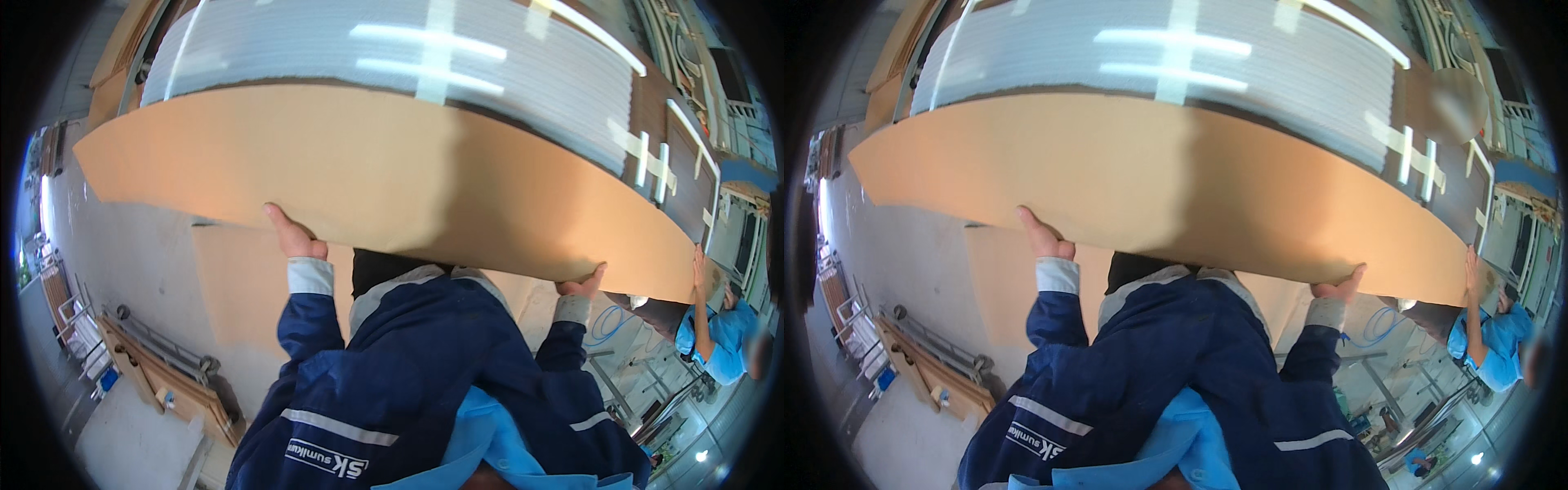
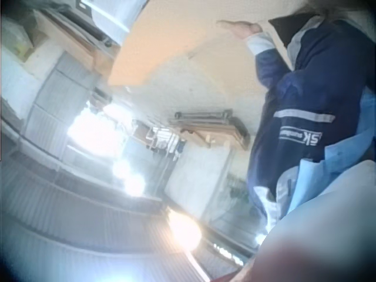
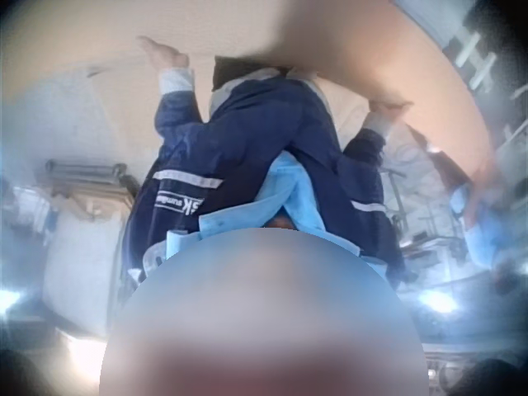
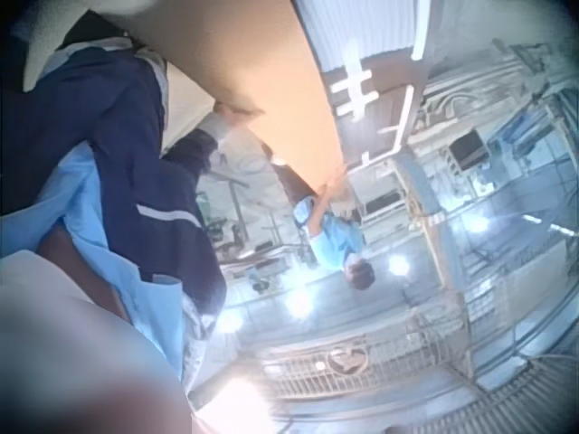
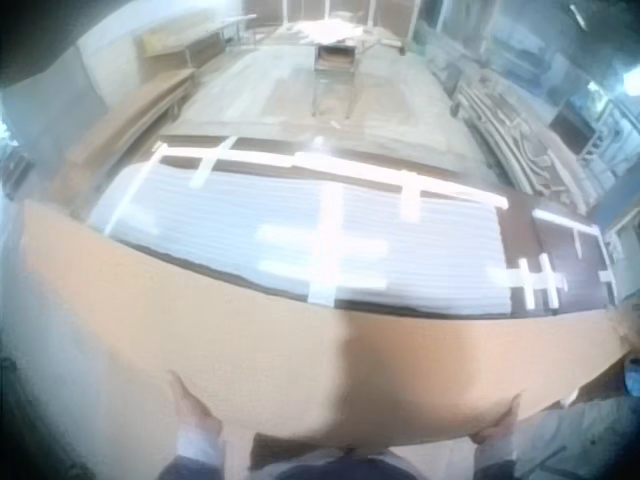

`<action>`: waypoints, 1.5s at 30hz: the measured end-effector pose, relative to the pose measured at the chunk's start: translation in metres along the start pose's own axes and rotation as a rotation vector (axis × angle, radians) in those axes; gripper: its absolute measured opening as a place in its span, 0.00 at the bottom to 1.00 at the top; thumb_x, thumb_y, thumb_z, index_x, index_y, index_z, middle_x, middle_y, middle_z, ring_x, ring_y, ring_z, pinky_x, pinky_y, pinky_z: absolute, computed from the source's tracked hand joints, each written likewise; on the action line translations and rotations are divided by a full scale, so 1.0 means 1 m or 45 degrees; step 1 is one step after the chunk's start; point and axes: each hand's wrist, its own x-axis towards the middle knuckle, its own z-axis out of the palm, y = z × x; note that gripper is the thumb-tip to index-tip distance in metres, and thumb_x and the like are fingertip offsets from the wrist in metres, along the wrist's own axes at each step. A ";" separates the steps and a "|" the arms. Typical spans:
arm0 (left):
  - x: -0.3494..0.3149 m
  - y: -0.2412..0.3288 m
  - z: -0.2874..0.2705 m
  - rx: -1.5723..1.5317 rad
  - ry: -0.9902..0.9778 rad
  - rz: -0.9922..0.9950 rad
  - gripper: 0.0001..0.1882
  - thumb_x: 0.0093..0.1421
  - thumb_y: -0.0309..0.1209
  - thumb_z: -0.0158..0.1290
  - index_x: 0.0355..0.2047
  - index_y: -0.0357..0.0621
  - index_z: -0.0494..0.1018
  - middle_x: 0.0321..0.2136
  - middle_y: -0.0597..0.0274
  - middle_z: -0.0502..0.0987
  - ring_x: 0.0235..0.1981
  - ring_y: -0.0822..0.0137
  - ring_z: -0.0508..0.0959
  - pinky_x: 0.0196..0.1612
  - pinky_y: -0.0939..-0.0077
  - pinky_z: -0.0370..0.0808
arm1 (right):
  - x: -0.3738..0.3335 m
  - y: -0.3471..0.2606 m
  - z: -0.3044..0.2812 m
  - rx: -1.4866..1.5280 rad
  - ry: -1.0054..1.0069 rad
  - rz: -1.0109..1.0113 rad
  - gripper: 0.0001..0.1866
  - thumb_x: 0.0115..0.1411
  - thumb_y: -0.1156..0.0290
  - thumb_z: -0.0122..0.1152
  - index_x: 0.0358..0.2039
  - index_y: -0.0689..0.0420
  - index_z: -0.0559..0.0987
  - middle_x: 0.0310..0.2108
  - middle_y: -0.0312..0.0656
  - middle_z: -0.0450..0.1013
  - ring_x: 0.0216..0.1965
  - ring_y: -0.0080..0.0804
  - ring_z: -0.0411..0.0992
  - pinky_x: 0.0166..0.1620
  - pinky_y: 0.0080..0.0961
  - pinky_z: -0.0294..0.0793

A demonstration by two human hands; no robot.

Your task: The person applies masking tape to the edges and corners of a wooden door panel, then retrieves a roll of corrugated cardboard and a sheet of bubble wrap. They place the bubble wrap over the taped door and cover it with the cardboard sheet, smoothing the materials to prepare the door for transport.

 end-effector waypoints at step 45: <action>0.109 0.110 -0.034 -0.007 0.035 0.116 0.44 0.62 0.58 0.58 0.65 0.34 0.64 0.61 0.49 0.72 0.58 0.53 0.76 0.57 0.58 0.76 | -0.165 0.229 0.227 -2.331 -1.092 -1.874 0.52 0.65 0.40 0.53 0.71 0.73 0.50 0.73 0.69 0.43 0.75 0.66 0.38 0.74 0.59 0.35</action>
